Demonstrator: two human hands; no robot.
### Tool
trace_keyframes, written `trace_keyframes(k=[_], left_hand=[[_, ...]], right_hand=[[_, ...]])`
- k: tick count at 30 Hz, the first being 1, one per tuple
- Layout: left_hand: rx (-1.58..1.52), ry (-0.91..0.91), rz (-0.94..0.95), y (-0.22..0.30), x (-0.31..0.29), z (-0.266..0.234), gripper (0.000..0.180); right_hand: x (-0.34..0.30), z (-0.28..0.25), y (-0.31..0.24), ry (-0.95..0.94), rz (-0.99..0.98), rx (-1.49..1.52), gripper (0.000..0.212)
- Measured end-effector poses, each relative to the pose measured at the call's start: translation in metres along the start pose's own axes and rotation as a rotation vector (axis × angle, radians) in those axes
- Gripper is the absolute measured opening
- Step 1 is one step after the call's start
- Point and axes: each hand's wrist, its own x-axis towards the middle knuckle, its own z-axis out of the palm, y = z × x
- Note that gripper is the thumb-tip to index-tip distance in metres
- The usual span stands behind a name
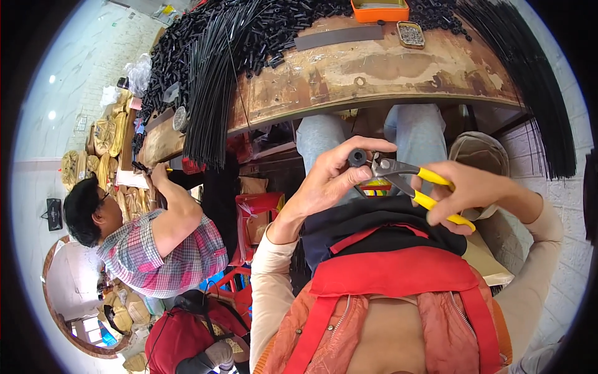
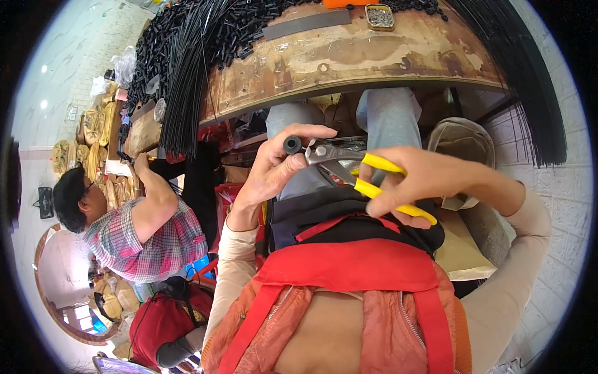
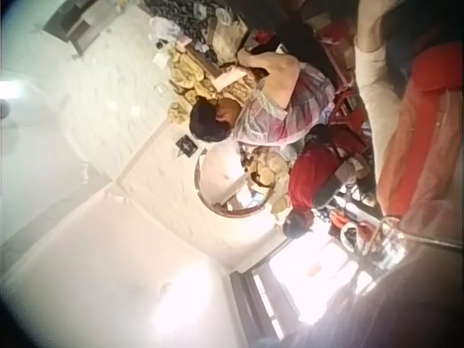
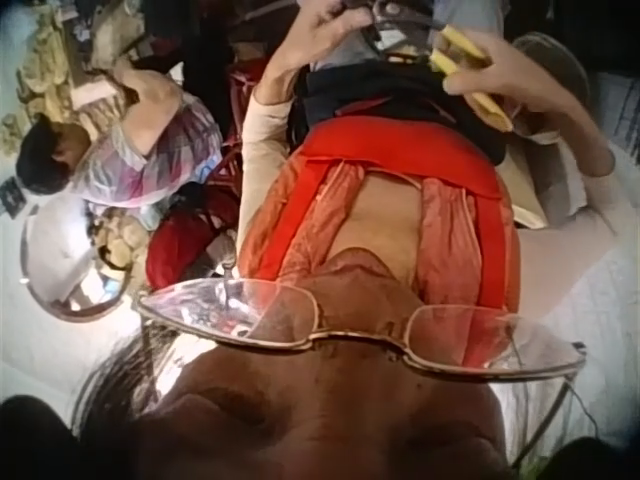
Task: Manually bundling, aligning, and trimming black plastic rods at a factory workstation.
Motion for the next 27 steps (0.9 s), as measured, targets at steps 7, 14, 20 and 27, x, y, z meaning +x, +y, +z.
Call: trace_keyframes(k=[7, 14, 20, 27], left_hand=[[-0.029, 0.156, -0.01, 0.004, 0.002, 0.004, 0.052], [0.05, 0.003, -0.018, -0.003, -0.005, -0.006, 0.05], [0.049, 0.164, 0.051, -0.002, 0.0, 0.002, 0.045], [0.118, 0.156, -0.069, -0.003, -0.003, 0.001, 0.037]], right_hand=[[0.024, 0.004, 0.012, 1.07, -0.966, -1.302, 0.035], [0.009, 0.009, -0.012, 0.416, -0.244, -0.517, 0.045], [0.035, -0.008, 0.026, 0.887, -0.78, -1.048, 0.044], [0.032, -0.003, 0.009, 0.451, -0.294, -0.55, 0.023]])
